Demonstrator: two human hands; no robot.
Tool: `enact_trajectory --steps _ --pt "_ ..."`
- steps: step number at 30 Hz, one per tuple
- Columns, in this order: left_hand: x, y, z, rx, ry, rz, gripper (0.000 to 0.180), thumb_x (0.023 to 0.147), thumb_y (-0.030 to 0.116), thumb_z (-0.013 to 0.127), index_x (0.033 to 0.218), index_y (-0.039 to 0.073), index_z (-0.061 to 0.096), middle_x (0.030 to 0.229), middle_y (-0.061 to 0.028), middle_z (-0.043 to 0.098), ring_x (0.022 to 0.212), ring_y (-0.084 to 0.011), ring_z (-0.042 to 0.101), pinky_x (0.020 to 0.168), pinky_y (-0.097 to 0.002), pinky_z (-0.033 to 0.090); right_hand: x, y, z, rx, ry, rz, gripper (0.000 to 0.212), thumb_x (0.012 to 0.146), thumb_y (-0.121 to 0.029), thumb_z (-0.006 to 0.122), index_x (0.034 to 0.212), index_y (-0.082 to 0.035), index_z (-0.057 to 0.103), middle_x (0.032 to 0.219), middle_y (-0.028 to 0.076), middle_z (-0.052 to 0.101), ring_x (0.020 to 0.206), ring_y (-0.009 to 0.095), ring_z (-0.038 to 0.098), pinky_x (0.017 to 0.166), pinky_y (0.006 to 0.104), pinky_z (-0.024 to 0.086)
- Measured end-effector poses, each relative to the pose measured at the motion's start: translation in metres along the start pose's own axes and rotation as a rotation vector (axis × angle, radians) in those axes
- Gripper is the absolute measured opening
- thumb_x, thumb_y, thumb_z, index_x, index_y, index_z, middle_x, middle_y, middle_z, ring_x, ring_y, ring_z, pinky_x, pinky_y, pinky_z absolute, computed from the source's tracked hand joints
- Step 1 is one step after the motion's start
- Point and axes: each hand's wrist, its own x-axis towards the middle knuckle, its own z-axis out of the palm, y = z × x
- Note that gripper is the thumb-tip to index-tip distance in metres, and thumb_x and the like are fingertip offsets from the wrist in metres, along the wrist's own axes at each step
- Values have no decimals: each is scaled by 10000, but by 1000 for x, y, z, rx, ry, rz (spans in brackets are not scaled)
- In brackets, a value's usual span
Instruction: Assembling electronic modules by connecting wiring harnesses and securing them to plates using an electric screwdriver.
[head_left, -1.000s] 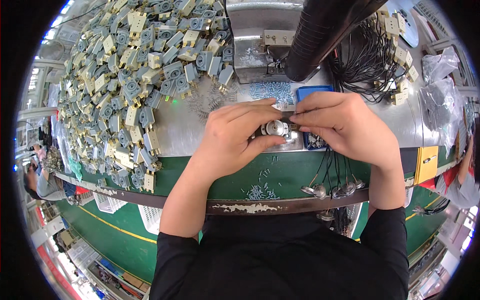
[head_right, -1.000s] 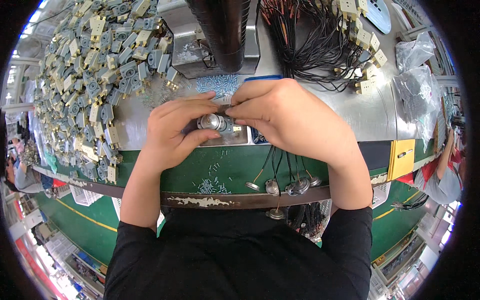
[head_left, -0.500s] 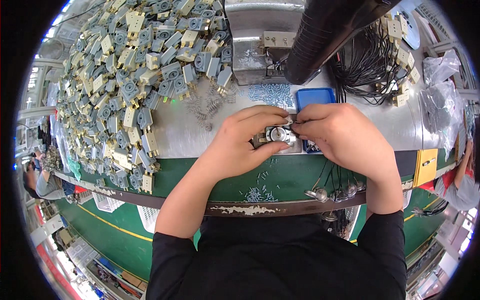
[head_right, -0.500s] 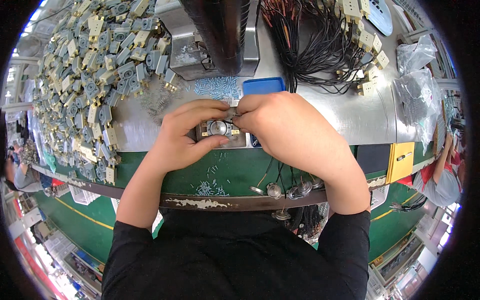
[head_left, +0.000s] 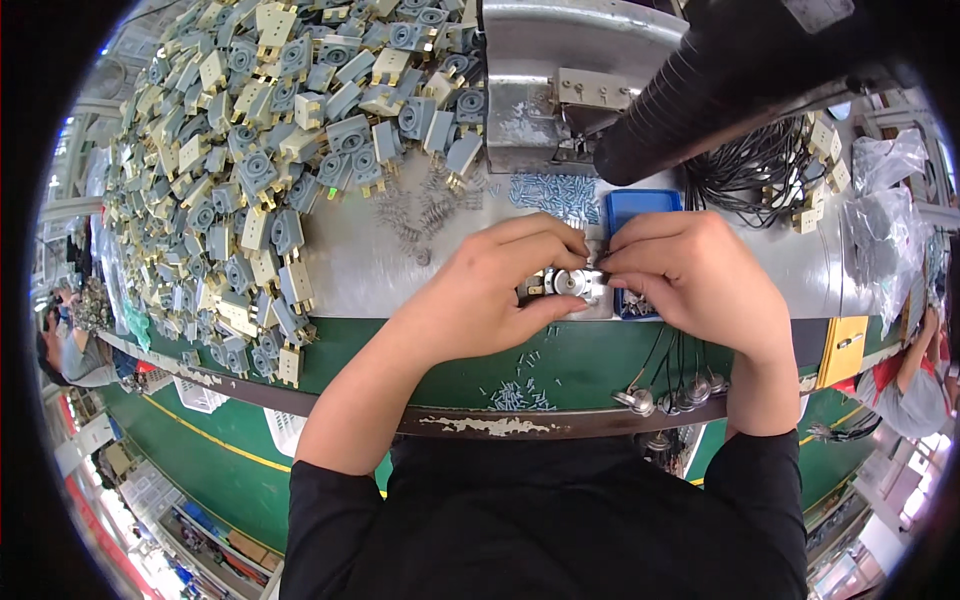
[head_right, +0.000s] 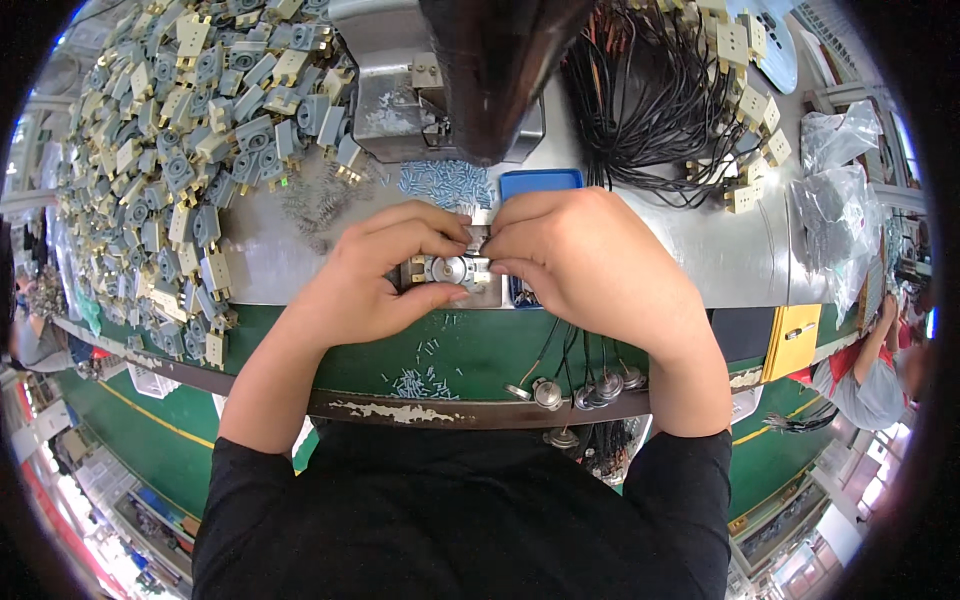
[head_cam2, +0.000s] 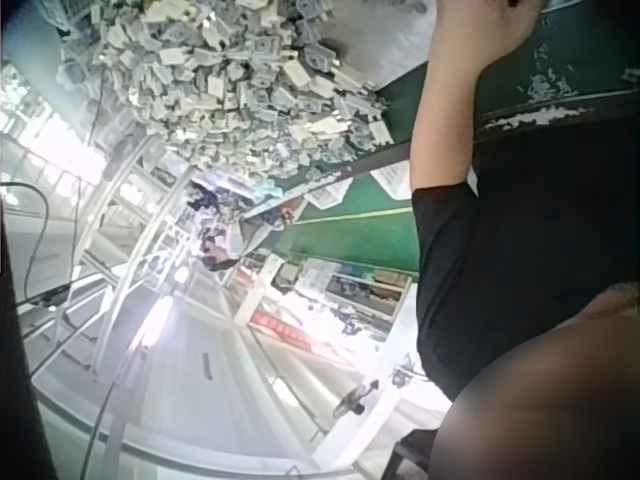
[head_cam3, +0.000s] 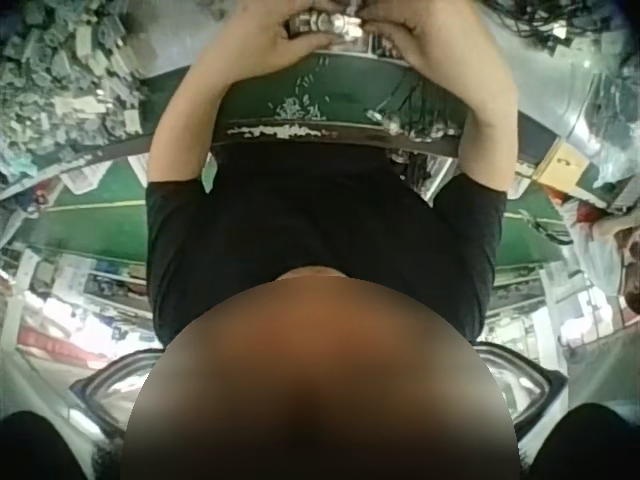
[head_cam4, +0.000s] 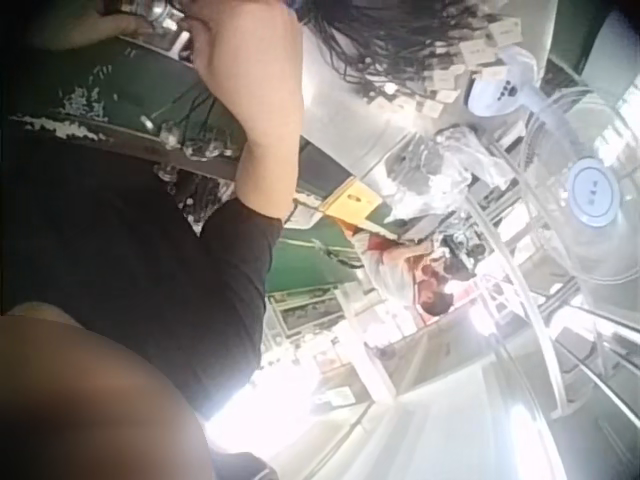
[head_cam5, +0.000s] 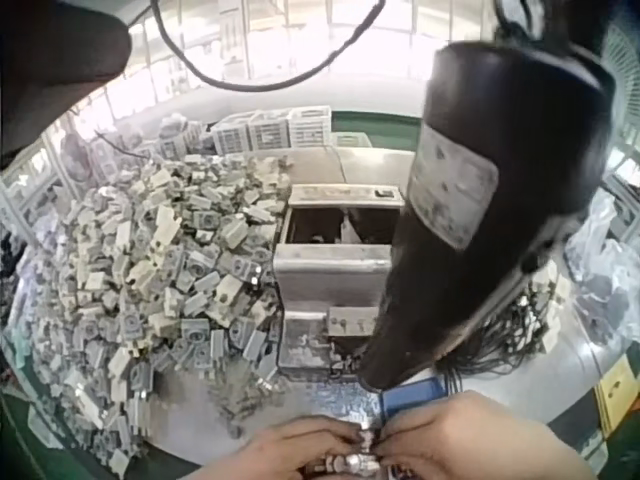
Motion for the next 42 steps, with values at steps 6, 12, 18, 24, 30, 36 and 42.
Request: enact_trajectory --steps 6,12,18,24,30,36,42 --pt "-1 -1 1 -10 -6 -14 315 764 10 857 1029 -25 689 1090 -151 714 1128 -328 706 965 -411 567 6 12 -2 -22 -3 -85 139 773 32 750 910 17 766 902 138 730 792 338 708 706 402 576" --pt "-3 -3 3 -12 31 23 304 767 20 859 1021 -27 699 1082 -152 718 1098 -325 714 949 -404 569 5 4 -2 -114 -11 -141 166 776 39 744 938 11 770 903 138 733 831 331 709 740 402 574" --pt "-2 -5 3 21 62 64 315 761 48 871 1026 -18 713 1078 -151 730 1059 -321 718 908 -398 570 6 3 3 -57 176 -138 200 815 49 741 1008 2 769 888 140 734 807 302 708 723 381 565" --pt "-5 -6 3 14 71 78 321 763 60 873 1034 -18 720 1080 -147 735 1060 -320 722 921 -399 572 7 -1 4 -38 161 -90 161 838 33 743 994 -3 761 882 143 740 769 298 716 710 363 565" --pt "-6 -6 3 -8 71 48 316 766 65 875 1034 -14 727 1081 -150 738 1054 -319 725 918 -398 573 9 -3 10 72 151 16 128 822 20 765 945 -7 744 886 140 747 820 277 737 740 342 574" --pt "-4 -6 2 14 72 68 305 768 76 872 1027 -8 734 1063 -145 744 1042 -325 725 906 -404 569 9 -9 6 55 152 -98 126 785 28 787 890 -8 728 851 111 723 794 275 713 716 354 556" --pt "-3 -8 3 11 64 64 299 771 85 871 1023 -4 737 1063 -137 750 1048 -322 725 913 -407 566 9 -5 5 71 113 -39 130 760 27 802 860 -5 727 823 109 710 779 273 704 706 362 554"
